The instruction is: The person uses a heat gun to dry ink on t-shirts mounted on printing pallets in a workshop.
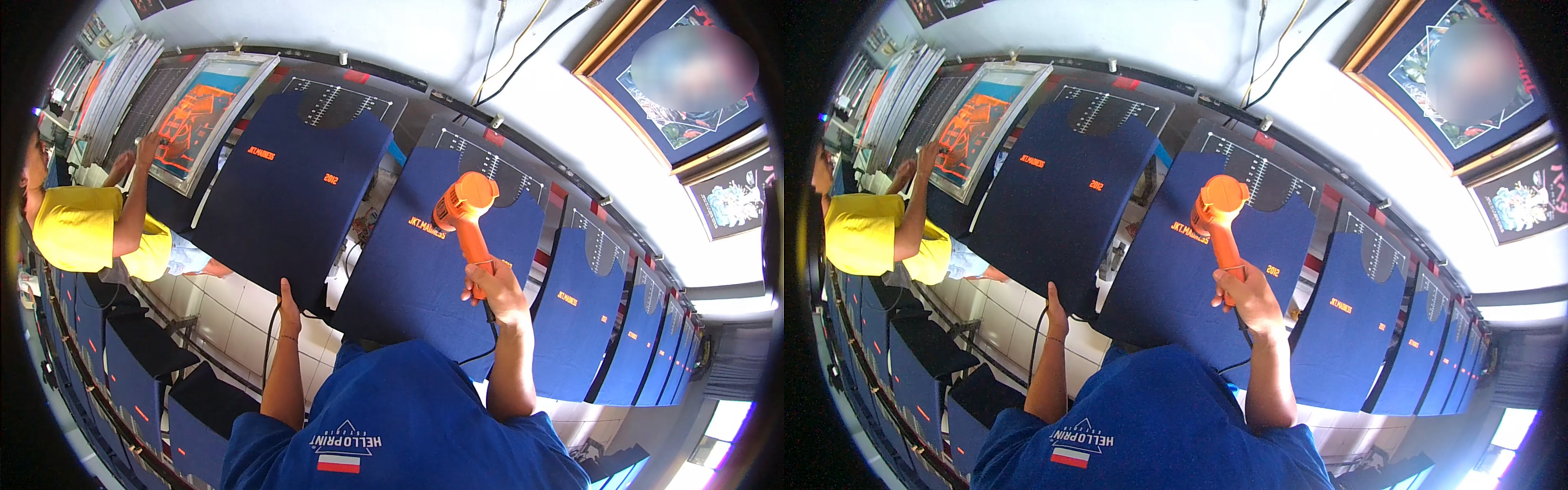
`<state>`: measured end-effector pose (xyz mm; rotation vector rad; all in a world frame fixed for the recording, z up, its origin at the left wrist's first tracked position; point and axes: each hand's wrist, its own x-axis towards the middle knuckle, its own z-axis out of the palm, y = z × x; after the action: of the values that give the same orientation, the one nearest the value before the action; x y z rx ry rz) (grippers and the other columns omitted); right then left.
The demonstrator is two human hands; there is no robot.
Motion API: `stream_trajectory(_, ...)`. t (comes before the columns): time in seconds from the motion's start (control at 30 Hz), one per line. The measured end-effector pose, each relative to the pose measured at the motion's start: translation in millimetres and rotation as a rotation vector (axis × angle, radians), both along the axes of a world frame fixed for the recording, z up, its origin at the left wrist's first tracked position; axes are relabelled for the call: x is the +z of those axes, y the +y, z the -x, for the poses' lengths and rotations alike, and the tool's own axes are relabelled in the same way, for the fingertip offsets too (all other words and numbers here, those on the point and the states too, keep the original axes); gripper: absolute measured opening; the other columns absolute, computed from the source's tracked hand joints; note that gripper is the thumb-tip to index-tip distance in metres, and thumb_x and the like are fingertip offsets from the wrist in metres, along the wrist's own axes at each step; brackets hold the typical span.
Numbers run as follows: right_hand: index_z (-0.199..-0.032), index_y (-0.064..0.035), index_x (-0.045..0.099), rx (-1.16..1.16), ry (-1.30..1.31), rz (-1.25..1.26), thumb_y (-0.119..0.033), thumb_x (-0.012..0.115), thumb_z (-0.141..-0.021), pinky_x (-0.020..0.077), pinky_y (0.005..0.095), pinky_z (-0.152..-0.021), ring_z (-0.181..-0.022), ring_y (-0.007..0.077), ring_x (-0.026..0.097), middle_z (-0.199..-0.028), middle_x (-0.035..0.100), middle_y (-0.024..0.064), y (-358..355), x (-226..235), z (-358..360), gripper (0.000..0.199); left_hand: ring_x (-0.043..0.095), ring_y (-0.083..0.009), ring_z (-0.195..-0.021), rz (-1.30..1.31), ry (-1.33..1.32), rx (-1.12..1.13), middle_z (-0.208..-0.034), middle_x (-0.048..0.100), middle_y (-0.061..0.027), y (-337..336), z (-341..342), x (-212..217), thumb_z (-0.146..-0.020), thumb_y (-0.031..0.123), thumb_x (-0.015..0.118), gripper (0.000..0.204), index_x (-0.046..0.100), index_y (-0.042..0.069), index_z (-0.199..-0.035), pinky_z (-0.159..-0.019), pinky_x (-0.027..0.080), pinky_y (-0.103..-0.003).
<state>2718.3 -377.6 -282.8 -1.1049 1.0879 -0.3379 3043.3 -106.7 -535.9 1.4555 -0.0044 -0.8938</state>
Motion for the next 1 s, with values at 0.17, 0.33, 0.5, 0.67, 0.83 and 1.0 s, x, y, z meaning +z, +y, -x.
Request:
stream_trajectory(0.17,-0.115,0.0018,0.057,0.004,-0.004,-0.037,-0.026,0.063,-0.091,0.0426,0.0241,-0.05,-0.059,0.0121,0.06,-0.071,0.059,0.002,-4.7,-2.4,8.6,0.037,0.061,-0.0239,-0.113,-0.004,0.01,0.017,-0.129,0.059,-0.0147,-5.1,4.3,9.9,-0.097,0.057,0.047,0.074,0.045,-0.005,-0.138,-0.097,0.05,-0.032)
stream_trajectory(0.33,-0.093,-0.0033,0.058,0.012,-0.001,-0.038,-0.025,0.064,-0.091,0.0436,0.0248,-0.051,-0.06,0.0119,0.061,-0.072,0.059,0.002,-3.4,4.5,6.7,0.023,0.061,-0.0236,-0.113,-0.024,-0.007,0.021,-0.129,0.059,-0.0145,-4.0,3.7,8.4,-0.097,0.058,0.046,0.074,0.045,-0.005,-0.137,-0.097,0.05,-0.032)
stream_trajectory(0.5,-0.093,-0.0035,0.058,-0.023,0.016,-0.004,-0.026,0.064,-0.091,0.0437,0.0248,-0.051,-0.06,0.012,0.061,-0.072,0.059,0.0019,3.0,-0.1,6.0,0.023,0.059,-0.0239,-0.116,-0.003,-0.038,-0.006,-0.133,0.056,-0.0149,-2.0,0.9,1.4,-0.099,0.056,0.044,0.074,0.042,-0.004,-0.141,-0.1,0.048,-0.033)
stream_trajectory(0.67,-0.093,-0.0036,0.058,-0.038,0.038,0.022,-0.026,0.064,-0.091,0.0441,0.0247,-0.052,-0.06,0.0125,0.062,-0.072,0.059,0.0022,5.3,2.4,7.6,0.023,0.058,-0.0243,-0.117,0.021,-0.026,-0.018,-0.135,0.055,-0.0145,-3.2,1.3,3.8,-0.099,0.056,0.043,0.073,0.04,-0.004,-0.142,-0.102,0.047,-0.033)
stream_trajectory(0.83,-0.105,-0.0006,0.058,-0.013,0.04,-0.022,-0.026,0.062,-0.092,0.0433,0.0246,-0.051,-0.058,0.0123,0.06,-0.071,0.058,0.0023,1.0,2.4,12.9,0.029,0.058,-0.0239,-0.117,-0.006,-0.013,0.003,-0.134,0.056,-0.0145,4.4,-2.9,-7.9,-0.099,0.055,0.044,0.073,0.042,-0.004,-0.141,-0.102,0.047,-0.033)
stream_trajectory(1.0,-0.095,-0.0017,0.058,-0.032,-0.019,-0.059,-0.025,0.064,-0.092,0.0442,0.0251,-0.052,-0.061,0.0127,0.061,-0.072,0.059,0.0026,-0.9,7.0,16.7,0.024,0.058,-0.0239,-0.117,-0.017,-0.013,-0.014,-0.134,0.055,-0.0142,-0.4,0.0,0.9,-0.098,0.057,0.046,0.075,0.042,-0.005,-0.141,-0.101,0.048,-0.034)
